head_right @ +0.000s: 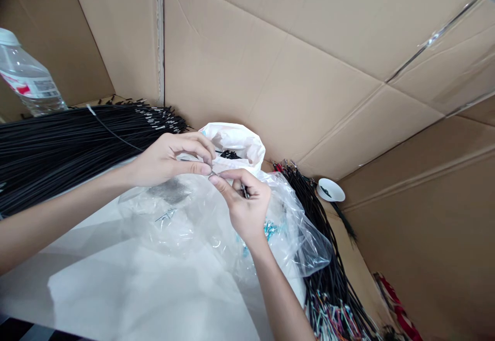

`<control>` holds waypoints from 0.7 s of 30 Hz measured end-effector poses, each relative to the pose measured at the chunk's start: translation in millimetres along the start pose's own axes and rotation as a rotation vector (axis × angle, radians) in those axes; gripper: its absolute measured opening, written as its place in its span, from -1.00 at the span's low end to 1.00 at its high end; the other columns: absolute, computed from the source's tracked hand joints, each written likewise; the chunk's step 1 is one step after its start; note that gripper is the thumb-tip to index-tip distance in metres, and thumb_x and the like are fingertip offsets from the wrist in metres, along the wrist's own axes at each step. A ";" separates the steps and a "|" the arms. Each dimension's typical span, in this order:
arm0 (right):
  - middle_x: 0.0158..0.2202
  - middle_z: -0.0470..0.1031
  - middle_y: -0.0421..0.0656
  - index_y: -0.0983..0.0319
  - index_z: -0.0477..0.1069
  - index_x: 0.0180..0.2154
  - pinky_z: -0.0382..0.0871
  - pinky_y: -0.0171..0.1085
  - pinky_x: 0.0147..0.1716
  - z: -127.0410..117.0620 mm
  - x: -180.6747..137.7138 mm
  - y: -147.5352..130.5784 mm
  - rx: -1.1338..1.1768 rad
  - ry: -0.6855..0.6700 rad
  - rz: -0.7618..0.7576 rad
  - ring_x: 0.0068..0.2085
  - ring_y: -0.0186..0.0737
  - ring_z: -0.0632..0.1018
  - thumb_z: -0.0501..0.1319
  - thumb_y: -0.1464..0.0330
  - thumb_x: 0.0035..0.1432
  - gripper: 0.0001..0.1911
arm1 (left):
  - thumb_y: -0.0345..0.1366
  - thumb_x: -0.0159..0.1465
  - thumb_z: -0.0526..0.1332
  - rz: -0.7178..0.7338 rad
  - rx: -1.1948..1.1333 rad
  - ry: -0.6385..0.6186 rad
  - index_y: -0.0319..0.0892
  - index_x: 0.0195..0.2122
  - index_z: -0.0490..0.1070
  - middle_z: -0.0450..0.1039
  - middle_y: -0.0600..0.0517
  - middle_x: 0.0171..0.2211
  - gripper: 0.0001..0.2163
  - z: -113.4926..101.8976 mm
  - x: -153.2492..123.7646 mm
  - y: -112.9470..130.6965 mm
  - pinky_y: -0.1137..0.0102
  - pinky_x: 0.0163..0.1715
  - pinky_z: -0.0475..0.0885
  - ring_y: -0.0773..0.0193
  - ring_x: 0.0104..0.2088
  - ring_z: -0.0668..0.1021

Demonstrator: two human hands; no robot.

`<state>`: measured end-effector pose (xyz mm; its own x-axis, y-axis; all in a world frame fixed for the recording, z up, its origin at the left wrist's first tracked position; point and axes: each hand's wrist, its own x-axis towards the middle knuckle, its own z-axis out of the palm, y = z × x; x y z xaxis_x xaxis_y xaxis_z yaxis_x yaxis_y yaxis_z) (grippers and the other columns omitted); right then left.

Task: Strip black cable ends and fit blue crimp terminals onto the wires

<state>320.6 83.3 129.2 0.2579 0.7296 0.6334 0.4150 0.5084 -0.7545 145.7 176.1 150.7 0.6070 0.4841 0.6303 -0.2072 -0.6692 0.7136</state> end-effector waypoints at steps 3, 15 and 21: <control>-0.67 0.05 -0.39 0.16 0.53 -0.48 -0.05 -0.31 -0.62 0.1 -0.6 0.6 -0.007 -0.006 0.008 -0.62 -0.42 0.08 0.45 0.24 0.04 -0.81 | -0.33 0.22 0.39 -0.076 -0.064 -0.010 -0.14 -0.31 0.60 0.58 0.00 -0.23 -0.97 -0.5 1.6 -0.5 0.32 -0.07 0.48 0.23 -0.11 0.57; -0.64 0.00 -0.41 0.14 0.61 -0.26 -0.05 -0.31 -0.60 1.3 -2.9 -0.2 -0.007 -0.041 0.020 -0.60 -0.41 0.06 0.46 0.29 0.04 -0.82 | -0.29 0.16 0.42 -0.194 -0.150 0.026 -0.17 -0.39 0.59 0.55 0.03 -0.31 -0.92 3.5 0.7 -1.1 0.32 -0.18 0.48 0.27 -0.24 0.55; -0.65 0.11 -0.36 0.11 0.64 -0.34 0.03 -0.30 -0.59 2.9 -5.0 4.6 -0.041 0.017 -0.002 -0.59 -0.38 0.12 0.41 0.28 0.11 -0.94 | -0.34 0.14 0.46 -0.084 -0.076 0.039 -0.15 -0.43 0.61 0.58 0.04 -0.35 -0.94 2.9 0.3 0.7 0.35 -0.22 0.48 0.29 -0.30 0.57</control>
<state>318.7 83.3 122.1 0.2717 0.7207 0.6378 0.4506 0.4904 -0.7460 148.0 174.1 150.5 0.5943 0.5591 0.5781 -0.2159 -0.5814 0.7844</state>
